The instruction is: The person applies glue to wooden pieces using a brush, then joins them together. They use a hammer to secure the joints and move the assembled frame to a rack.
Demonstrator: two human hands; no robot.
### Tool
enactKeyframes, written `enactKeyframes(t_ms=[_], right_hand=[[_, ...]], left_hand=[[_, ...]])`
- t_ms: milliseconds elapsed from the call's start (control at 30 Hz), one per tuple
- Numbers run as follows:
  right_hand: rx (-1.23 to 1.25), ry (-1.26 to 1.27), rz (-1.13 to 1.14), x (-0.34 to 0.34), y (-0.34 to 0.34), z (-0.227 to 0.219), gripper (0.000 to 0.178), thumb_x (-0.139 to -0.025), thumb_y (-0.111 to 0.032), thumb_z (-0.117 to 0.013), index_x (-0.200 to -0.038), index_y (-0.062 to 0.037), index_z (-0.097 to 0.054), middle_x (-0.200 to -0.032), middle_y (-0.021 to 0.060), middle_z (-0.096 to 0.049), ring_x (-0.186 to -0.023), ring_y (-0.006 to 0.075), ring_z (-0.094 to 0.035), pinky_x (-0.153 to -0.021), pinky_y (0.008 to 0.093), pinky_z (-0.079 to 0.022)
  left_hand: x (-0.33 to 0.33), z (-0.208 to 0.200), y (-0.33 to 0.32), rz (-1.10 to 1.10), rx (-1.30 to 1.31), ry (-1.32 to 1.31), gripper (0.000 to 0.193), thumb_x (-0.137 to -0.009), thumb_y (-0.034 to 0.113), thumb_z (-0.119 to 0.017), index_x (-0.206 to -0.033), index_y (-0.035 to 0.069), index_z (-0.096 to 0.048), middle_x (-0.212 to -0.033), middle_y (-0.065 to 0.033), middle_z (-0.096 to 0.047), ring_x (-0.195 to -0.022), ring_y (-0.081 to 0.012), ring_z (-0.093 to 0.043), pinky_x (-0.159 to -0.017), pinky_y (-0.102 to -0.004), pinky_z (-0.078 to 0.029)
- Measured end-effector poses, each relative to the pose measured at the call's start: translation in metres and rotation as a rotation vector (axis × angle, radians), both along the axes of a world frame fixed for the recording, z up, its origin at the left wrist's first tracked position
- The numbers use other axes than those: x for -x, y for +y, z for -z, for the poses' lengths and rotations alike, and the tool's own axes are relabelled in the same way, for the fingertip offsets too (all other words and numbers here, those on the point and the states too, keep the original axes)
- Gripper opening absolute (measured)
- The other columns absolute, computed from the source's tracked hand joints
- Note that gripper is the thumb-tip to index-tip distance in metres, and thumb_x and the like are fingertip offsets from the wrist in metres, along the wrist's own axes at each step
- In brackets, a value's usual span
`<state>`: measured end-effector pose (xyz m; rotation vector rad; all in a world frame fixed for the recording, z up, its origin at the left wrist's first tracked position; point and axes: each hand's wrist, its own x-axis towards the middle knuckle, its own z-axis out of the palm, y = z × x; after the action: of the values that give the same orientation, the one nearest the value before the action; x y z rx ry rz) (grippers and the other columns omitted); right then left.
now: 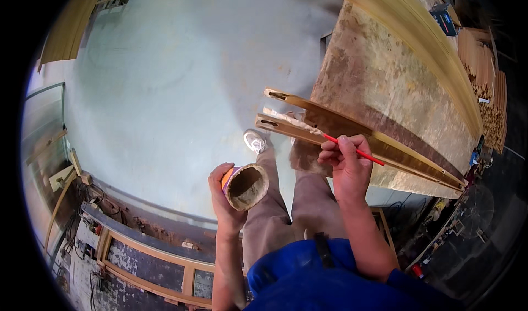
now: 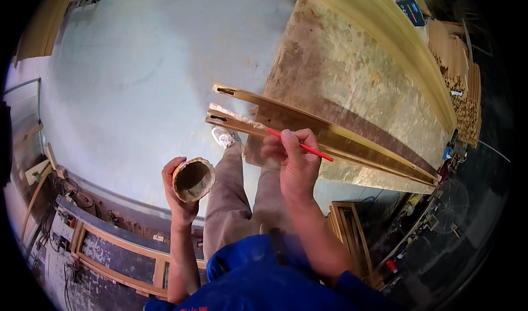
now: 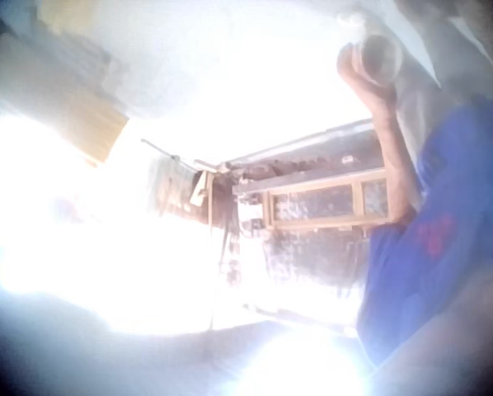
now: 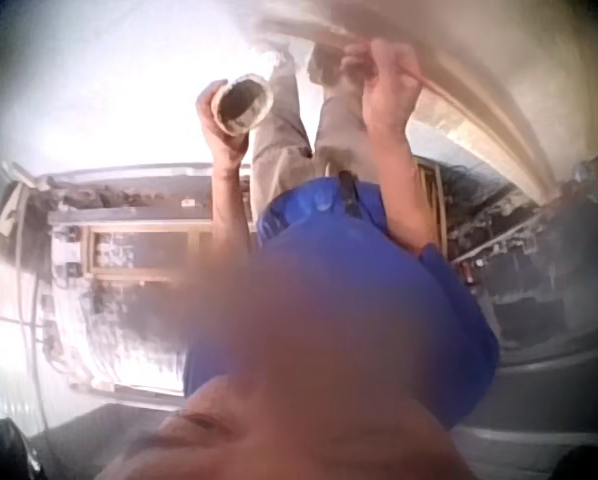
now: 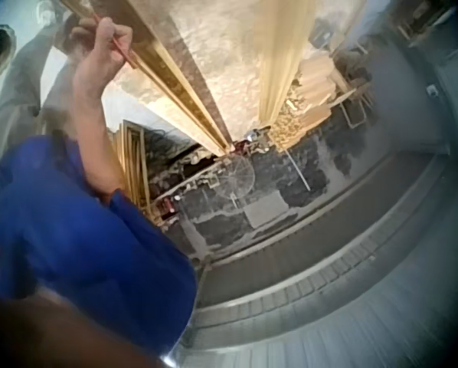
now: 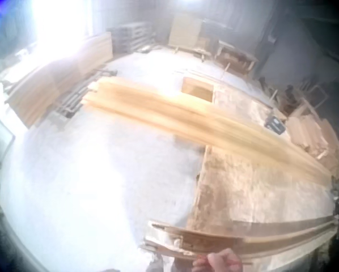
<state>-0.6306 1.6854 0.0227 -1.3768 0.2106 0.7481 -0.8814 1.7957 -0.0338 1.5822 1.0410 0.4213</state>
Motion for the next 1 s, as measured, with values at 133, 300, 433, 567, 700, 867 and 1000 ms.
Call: enactKeyframes(t_ms=[133, 300, 433, 567, 700, 867, 1000], right_hand=[[0.033, 0.038, -0.064, 0.002, -0.006, 0.01, 0.014, -0.107, -0.015, -0.064, -0.099, -0.0057, -0.057, -0.094, 0.0172, -0.075, -0.075, 0.021, -0.073, -0.07, 0.0361, -0.063], [0.13, 0.029, -0.065, -0.004, -0.012, 0.008, 0.017, -0.107, -0.015, -0.065, -0.097, -0.006, -0.056, -0.094, 0.0174, -0.075, -0.073, 0.0206, -0.072, -0.069, 0.0353, -0.062], [0.119, 0.069, -0.147, -0.013, -0.001, 0.005, 0.018, -0.106, -0.017, -0.066, -0.096, -0.0065, -0.055, -0.092, 0.0168, -0.074, -0.072, 0.0204, -0.072, -0.069, 0.035, -0.062], [0.127, 0.06, -0.157, -0.02, -0.005, 0.006, 0.019, -0.106, -0.018, -0.067, -0.096, -0.007, -0.055, -0.09, 0.0161, -0.073, -0.071, 0.0201, -0.071, -0.067, 0.0354, -0.062], [0.15, 0.023, -0.192, -0.022, -0.007, 0.004, 0.019, -0.106, -0.017, -0.067, -0.096, -0.007, -0.054, -0.09, 0.0158, -0.073, -0.07, 0.02, -0.071, -0.066, 0.0358, -0.062], [0.16, -0.068, -0.15, -0.025, -0.011, -0.002, 0.019, -0.106, -0.017, -0.066, -0.096, -0.0055, -0.054, -0.089, 0.0165, -0.073, -0.069, 0.0206, -0.07, -0.064, 0.0354, -0.061], [0.115, -0.034, -0.06, -0.028, -0.04, -0.039, 0.018, -0.105, -0.014, -0.068, -0.098, -0.0027, -0.056, -0.088, 0.0184, -0.074, -0.067, 0.0206, -0.071, -0.064, 0.0343, -0.06]], left_hand=[[0.003, 0.001, -0.003, 0.009, 0.014, 0.012, 0.083, -0.07, 0.0, -0.089, -0.141, 0.002, -0.048, -0.138, -0.0161, -0.053, -0.127, -0.0319, -0.056, -0.11, -0.0397, -0.046], [-0.001, -0.001, -0.006, -0.014, 0.024, -0.006, 0.081, -0.071, 0.001, -0.089, -0.141, 0.001, -0.048, -0.138, -0.0162, -0.053, -0.127, -0.032, -0.056, -0.11, -0.0397, -0.046], [-0.001, 0.002, -0.01, -0.034, 0.02, 0.004, 0.081, -0.07, 0.001, -0.088, -0.141, 0.001, -0.049, -0.139, -0.0161, -0.053, -0.126, -0.0317, -0.056, -0.11, -0.0396, -0.045], [-0.002, 0.002, -0.011, -0.038, 0.036, 0.004, 0.082, -0.071, 0.0, -0.088, -0.142, 0.001, -0.048, -0.139, -0.0156, -0.053, -0.127, -0.0309, -0.056, -0.11, -0.0395, -0.045], [-0.007, -0.002, -0.013, -0.053, 0.061, -0.021, 0.082, -0.072, -0.001, -0.088, -0.143, 0.001, -0.047, -0.139, -0.0152, -0.052, -0.127, -0.0299, -0.056, -0.11, -0.0388, -0.045], [-0.014, -0.002, -0.012, -0.049, 0.072, -0.041, 0.08, -0.072, -0.002, -0.087, -0.142, 0.002, -0.048, -0.139, -0.0147, -0.052, -0.127, -0.0289, -0.056, -0.11, -0.038, -0.045], [-0.01, -0.002, -0.025, -0.061, 0.115, -0.058, 0.08, -0.072, 0.0, -0.09, -0.141, 0.003, -0.049, -0.139, -0.0138, -0.053, -0.126, -0.0282, -0.057, -0.109, -0.0381, -0.046]])
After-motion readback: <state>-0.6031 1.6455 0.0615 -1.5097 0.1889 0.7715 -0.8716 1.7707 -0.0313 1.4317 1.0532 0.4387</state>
